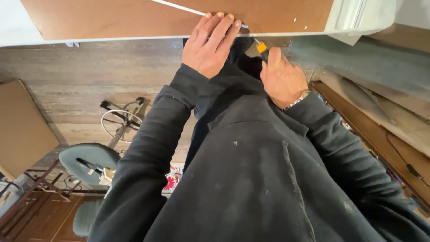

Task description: Assembling a wooden picture frame by fitting and gluing wooden spacers and strips.

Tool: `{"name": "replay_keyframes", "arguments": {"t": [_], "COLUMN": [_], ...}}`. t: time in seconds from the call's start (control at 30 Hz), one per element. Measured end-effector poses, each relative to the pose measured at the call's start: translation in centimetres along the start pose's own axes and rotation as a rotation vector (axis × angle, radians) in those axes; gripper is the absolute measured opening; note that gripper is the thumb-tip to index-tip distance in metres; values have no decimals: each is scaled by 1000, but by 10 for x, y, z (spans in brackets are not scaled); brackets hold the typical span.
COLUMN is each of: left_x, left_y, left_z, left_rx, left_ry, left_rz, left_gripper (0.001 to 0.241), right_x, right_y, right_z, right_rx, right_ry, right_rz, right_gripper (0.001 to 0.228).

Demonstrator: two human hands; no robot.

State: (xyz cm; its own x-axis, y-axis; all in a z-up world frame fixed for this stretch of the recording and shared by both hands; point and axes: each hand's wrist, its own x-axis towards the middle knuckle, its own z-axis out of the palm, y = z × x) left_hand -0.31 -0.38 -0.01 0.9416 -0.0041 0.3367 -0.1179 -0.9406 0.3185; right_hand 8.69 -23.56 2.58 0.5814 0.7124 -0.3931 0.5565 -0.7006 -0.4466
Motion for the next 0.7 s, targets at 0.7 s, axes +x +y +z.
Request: {"name": "replay_keyframes", "arguments": {"t": [0.7], "left_x": [18], "left_y": [-11], "left_z": [-22], "left_rx": [-9], "left_ry": [-32], "left_rz": [40], "left_gripper": [38], "right_x": [59], "right_y": [-17], "right_z": [-100], "right_rx": [-245], "right_ry": [492], "right_rz": [-286], "right_gripper": [45]}}
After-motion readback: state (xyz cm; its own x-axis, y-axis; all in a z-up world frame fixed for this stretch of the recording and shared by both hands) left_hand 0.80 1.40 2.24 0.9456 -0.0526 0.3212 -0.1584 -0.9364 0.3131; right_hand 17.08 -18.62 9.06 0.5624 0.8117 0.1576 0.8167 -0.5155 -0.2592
